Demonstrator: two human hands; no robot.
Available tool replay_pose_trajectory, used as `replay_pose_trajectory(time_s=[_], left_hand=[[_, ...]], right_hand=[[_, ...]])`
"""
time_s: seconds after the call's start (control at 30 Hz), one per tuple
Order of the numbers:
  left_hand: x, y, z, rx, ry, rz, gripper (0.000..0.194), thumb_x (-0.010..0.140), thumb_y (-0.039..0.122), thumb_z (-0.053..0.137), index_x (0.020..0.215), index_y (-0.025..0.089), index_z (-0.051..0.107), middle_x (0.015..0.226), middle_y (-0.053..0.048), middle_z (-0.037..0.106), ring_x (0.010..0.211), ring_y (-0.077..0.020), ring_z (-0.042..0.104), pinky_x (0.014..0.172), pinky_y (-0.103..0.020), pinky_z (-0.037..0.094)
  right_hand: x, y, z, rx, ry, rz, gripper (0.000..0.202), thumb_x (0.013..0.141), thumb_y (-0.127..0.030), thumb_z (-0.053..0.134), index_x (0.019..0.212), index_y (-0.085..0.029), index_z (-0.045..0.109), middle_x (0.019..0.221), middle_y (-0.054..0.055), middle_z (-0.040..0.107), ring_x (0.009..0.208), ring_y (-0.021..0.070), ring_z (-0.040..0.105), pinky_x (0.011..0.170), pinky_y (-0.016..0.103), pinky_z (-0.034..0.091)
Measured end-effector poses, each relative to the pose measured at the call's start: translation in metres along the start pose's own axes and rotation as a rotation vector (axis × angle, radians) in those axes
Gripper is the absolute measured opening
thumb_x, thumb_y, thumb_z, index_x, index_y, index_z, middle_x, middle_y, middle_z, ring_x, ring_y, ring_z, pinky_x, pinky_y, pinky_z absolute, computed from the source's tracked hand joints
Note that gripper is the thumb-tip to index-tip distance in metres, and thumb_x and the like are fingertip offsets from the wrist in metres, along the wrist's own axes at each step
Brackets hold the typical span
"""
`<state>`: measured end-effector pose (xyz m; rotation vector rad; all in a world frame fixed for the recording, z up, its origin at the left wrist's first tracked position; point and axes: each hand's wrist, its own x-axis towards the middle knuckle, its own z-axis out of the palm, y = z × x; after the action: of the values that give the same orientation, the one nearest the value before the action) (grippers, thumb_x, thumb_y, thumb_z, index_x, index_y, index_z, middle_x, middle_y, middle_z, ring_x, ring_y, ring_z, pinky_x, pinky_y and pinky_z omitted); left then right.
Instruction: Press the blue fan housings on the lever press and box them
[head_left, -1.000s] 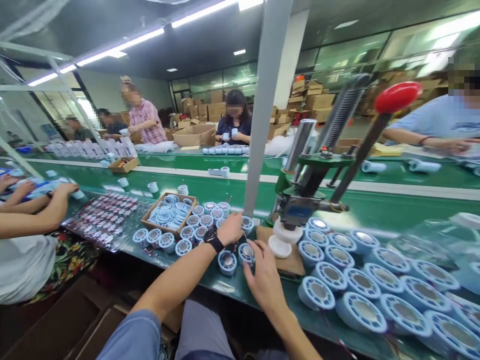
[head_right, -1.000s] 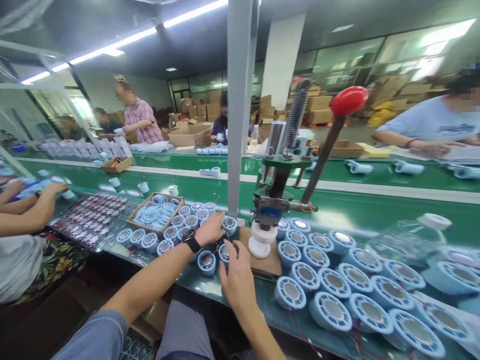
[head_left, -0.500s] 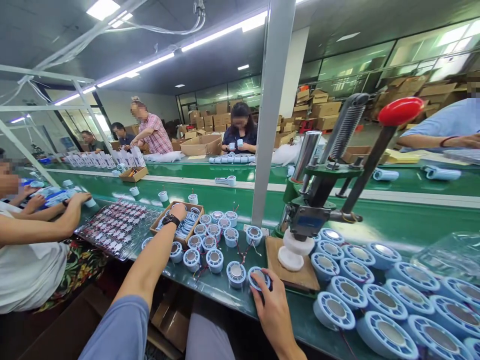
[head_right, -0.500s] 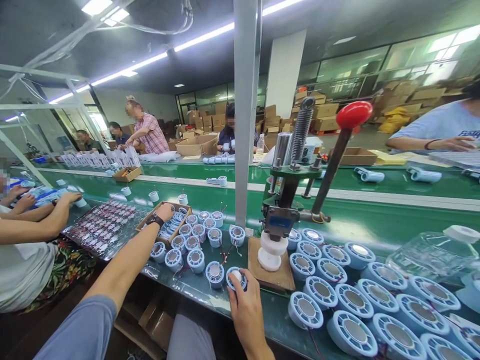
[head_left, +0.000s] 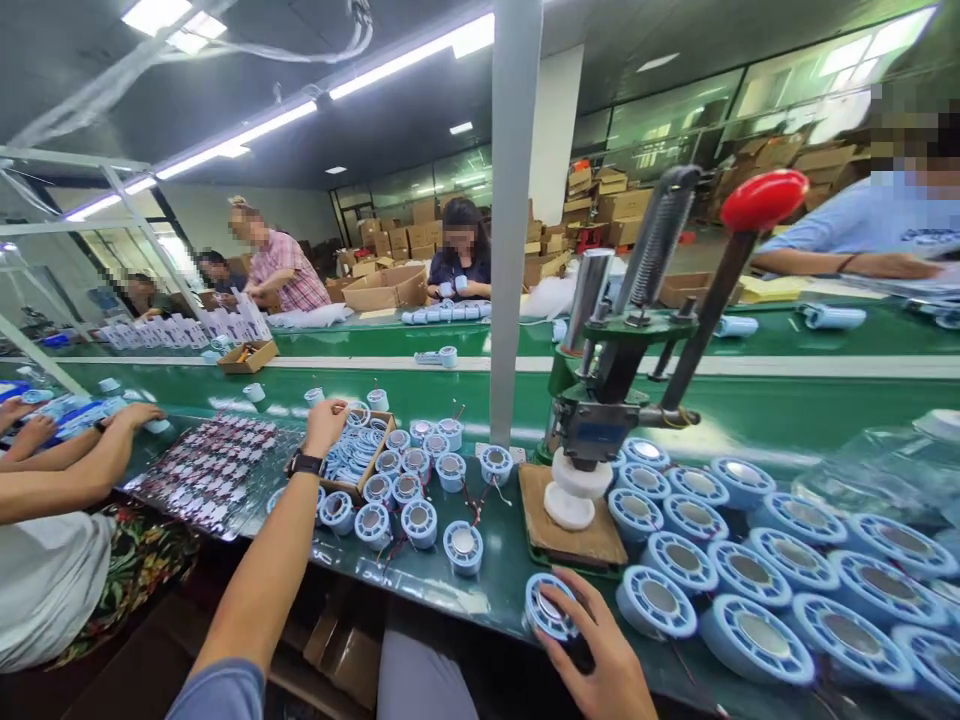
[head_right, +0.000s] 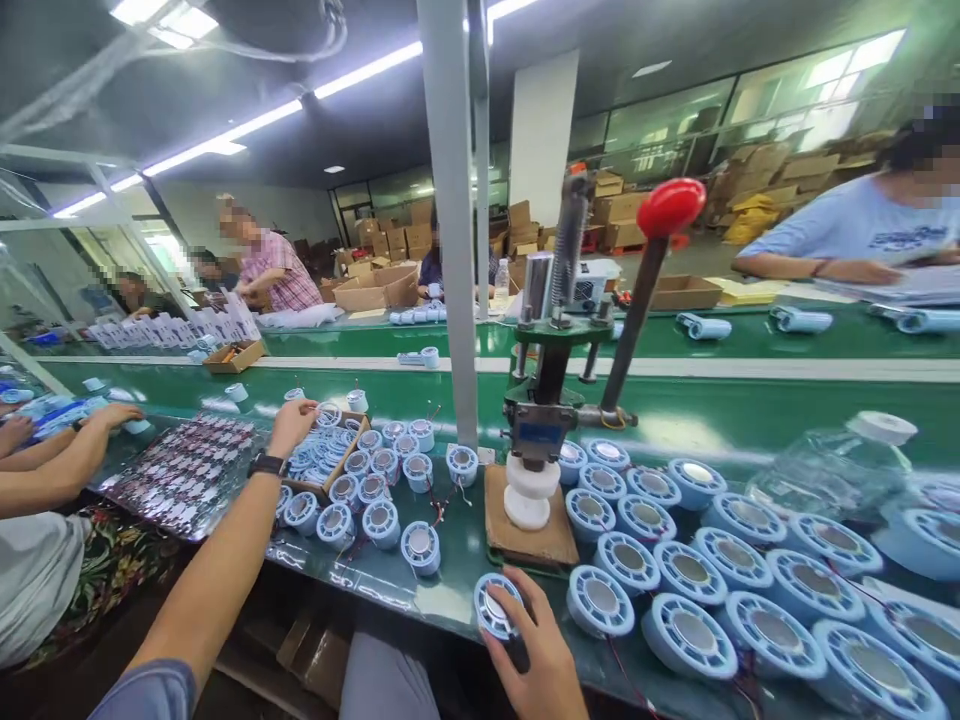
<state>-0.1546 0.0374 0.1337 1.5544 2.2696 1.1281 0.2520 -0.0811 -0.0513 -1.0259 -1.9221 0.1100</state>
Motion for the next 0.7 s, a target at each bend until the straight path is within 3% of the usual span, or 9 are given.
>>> replay_pose_trajectory(time_s=[0.07,0.13,0.23,0.33,0.43,0.57,0.7], left_hand=[[-0.040,0.018,0.022,-0.055,-0.068,0.007,0.018,0.087,0.020,0.057,0.102,0.011,0.063,0.086,-0.004,0.066,0.071,-0.0159,0.064,0.069,-0.029,0.054],[-0.096,0.039,0.054,-0.177,-0.217,0.041,0.027,0.084,0.021,0.057,0.110,0.017,0.061,0.089,-0.002,0.065,0.066,-0.0140,0.065,0.065,-0.026,0.054],[-0.183,0.066,0.101,-0.482,-0.582,-0.018,0.033,0.080,0.026,0.055,0.112,0.022,0.060,0.083,0.000,0.062,0.058,-0.0144,0.064,0.054,-0.025,0.053],[-0.235,0.079,0.133,-0.476,-0.713,-0.015,0.036,0.082,0.025,0.051,0.117,0.022,0.060,0.075,0.000,0.060,0.057,-0.0158,0.063,0.059,-0.029,0.055],[-0.247,0.077,0.143,-0.344,-0.676,0.128,0.039,0.087,0.028,0.050,0.124,0.020,0.061,0.081,-0.004,0.065,0.075,-0.0208,0.066,0.080,-0.037,0.055],[-0.245,0.071,0.139,-0.279,-0.673,0.290,0.056,0.085,0.030,0.059,0.139,0.024,0.050,0.125,-0.010,0.059,0.115,-0.0266,0.058,0.103,-0.042,0.046],[-0.250,0.073,0.144,-0.299,-0.680,0.292,0.057,0.080,0.021,0.064,0.135,0.025,0.051,0.132,-0.008,0.054,0.126,-0.0255,0.051,0.110,-0.041,0.041]], right_hand=[[0.000,-0.008,0.000,0.030,-0.031,0.045,0.029,0.091,-0.032,0.057,0.117,-0.022,0.065,0.127,0.010,0.061,0.109,0.0230,0.066,0.088,0.033,0.060],[0.000,-0.015,0.003,0.048,-0.002,0.097,0.035,0.091,-0.029,0.058,0.125,-0.020,0.060,0.123,0.011,0.063,0.109,0.0226,0.066,0.091,0.035,0.059],[-0.001,-0.021,0.012,0.062,0.086,0.147,0.050,0.089,-0.025,0.060,0.137,-0.019,0.051,0.120,0.013,0.063,0.110,0.0232,0.064,0.093,0.037,0.057],[-0.004,-0.022,0.016,0.064,0.079,0.150,0.052,0.088,-0.019,0.060,0.139,-0.025,0.052,0.124,0.011,0.060,0.113,0.0222,0.062,0.093,0.037,0.057],[-0.005,-0.022,0.015,0.061,0.053,0.139,0.049,0.087,-0.016,0.058,0.135,-0.027,0.057,0.125,0.010,0.059,0.114,0.0216,0.060,0.094,0.037,0.056],[-0.004,-0.021,0.012,0.103,0.044,0.144,0.052,0.085,-0.011,0.054,0.134,-0.028,0.059,0.126,0.010,0.058,0.114,0.0210,0.059,0.095,0.038,0.055],[-0.006,-0.020,0.015,0.137,0.071,0.179,0.056,0.085,-0.014,0.054,0.140,-0.024,0.052,0.125,0.011,0.060,0.114,0.0221,0.061,0.095,0.039,0.056]])
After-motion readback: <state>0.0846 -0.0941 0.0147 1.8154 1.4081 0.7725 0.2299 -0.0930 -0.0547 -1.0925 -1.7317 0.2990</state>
